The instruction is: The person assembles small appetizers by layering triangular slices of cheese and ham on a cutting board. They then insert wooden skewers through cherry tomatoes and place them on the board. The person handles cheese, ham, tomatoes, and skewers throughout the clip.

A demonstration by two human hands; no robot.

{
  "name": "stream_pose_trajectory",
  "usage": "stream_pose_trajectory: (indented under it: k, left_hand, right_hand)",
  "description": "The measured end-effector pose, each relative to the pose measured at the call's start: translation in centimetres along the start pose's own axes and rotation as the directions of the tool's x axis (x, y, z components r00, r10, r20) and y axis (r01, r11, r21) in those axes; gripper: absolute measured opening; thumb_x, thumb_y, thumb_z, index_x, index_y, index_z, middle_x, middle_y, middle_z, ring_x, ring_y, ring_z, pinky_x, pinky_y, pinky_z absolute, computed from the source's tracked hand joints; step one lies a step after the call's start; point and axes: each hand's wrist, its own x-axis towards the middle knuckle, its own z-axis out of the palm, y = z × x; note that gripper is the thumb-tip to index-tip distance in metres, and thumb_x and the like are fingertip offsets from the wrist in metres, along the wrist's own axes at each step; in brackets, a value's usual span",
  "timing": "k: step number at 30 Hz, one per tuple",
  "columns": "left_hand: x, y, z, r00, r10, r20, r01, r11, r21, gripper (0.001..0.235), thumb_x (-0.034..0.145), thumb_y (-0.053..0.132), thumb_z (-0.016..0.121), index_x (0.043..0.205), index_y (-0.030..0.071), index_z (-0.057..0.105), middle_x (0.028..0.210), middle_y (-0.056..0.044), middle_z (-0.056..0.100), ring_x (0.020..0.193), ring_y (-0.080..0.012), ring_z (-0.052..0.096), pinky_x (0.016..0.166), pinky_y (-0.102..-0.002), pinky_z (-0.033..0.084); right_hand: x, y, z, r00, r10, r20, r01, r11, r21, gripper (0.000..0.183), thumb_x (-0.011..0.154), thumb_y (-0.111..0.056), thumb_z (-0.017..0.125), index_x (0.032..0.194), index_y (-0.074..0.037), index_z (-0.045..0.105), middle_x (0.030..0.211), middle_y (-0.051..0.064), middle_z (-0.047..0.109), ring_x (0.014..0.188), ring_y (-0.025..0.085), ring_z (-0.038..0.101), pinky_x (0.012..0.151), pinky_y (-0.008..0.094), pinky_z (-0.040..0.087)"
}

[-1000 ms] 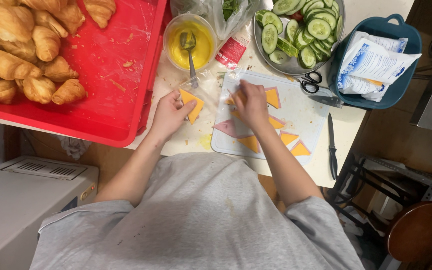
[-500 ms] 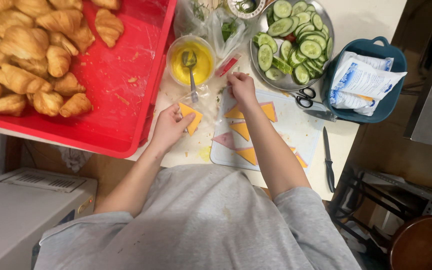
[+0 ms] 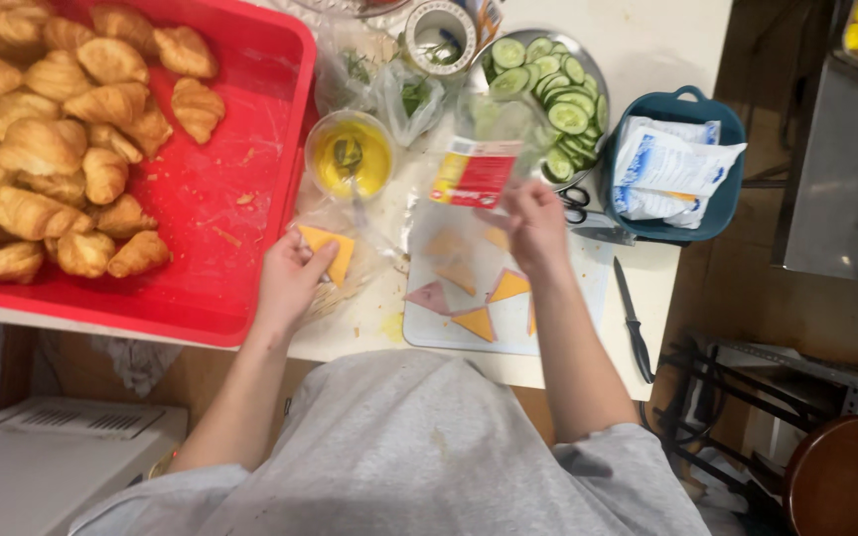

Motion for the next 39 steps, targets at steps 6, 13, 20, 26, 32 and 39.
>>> stream_pose_trajectory:
  k: [6,13,20,26,32,39]
  left_hand:
    - [0.3,-0.9,0.7,0.999,-0.048,-0.011,0.048,0.998,-0.047,0.011,0.096,0.004,0.065,0.106,0.003,0.061,0.089,-0.004,0.071,0.076,-0.0090,0.070,0.065,-0.024,0.060]
    - [2.1,-3.1,1.5,0.991,-0.108,-0.082,0.112,0.993,0.036,0.014,0.102,0.006,0.070,0.106,-0.002,0.060,0.084,-0.008,0.066,0.070,-0.0137,0.063,0.058,-0.026,0.049]
    - [3.9,-1.7,4.6,0.952,-0.250,-0.178,0.257,0.966,0.013,0.016,0.094,0.005,0.067,0.109,-0.002,0.063,0.088,-0.010,0.074,0.073,-0.0146,0.071,0.062,-0.027,0.055]
    - [3.9,-0.6,6.3,0.956,-0.269,-0.122,0.272,0.962,0.015,0.018,0.093,0.005,0.067,0.110,-0.003,0.064,0.091,-0.010,0.075,0.075,-0.0149,0.072,0.067,-0.027,0.058]
    - [2.7,-0.1,4.2,0.989,-0.084,-0.121,0.097,0.990,0.105,0.018,0.099,0.003,0.070,0.115,-0.002,0.063,0.092,-0.006,0.068,0.078,-0.0114,0.064,0.065,-0.026,0.050]
    - [0.1,2.6,2.7,0.996,0.089,-0.031,-0.088,0.995,0.054,0.020,0.102,-0.001,0.067,0.122,-0.002,0.060,0.102,-0.005,0.070,0.088,-0.0083,0.067,0.074,-0.024,0.055]
  right_hand:
    - [5.4,-9.5,-9.6,0.942,-0.317,-0.109,0.300,0.943,-0.145,0.021,0.101,0.010,0.058,0.102,-0.009,0.050,0.089,0.007,0.055,0.070,0.014,0.051,0.057,0.027,0.043]
    - [20.1,-20.9,-17.0,0.629,-0.737,0.249,0.525,0.166,-0.835,0.058,0.094,0.021,0.049,0.145,-0.006,0.055,0.139,0.018,0.072,0.128,0.027,0.074,0.106,0.034,0.060]
    - [33.4,-14.0,-18.6,0.996,0.040,0.074,0.084,-0.439,-0.894,0.040,0.085,-0.026,0.071,0.120,-0.009,0.073,0.127,0.023,0.064,0.119,0.055,0.050,0.098,0.070,0.038]
    - [29.2,-16.2,-15.5,0.934,-0.278,0.224,0.213,-0.067,-0.975,0.035,0.095,-0.024,0.075,0.122,-0.003,0.073,0.124,0.023,0.069,0.110,0.039,0.067,0.097,0.045,0.054]
    - [9.6,-11.3,-10.0,0.915,-0.377,0.144,0.245,0.236,-0.940,0.025,0.104,-0.017,0.069,0.125,-0.004,0.073,0.114,0.013,0.077,0.105,0.023,0.075,0.096,0.037,0.057]
    - [-8.6,6.0,0.1,0.905,-0.010,0.425,0.420,0.166,-0.892,0.046,0.095,-0.020,0.070,0.137,-0.003,0.061,0.156,0.028,0.047,0.149,0.046,0.040,0.121,0.049,0.037]
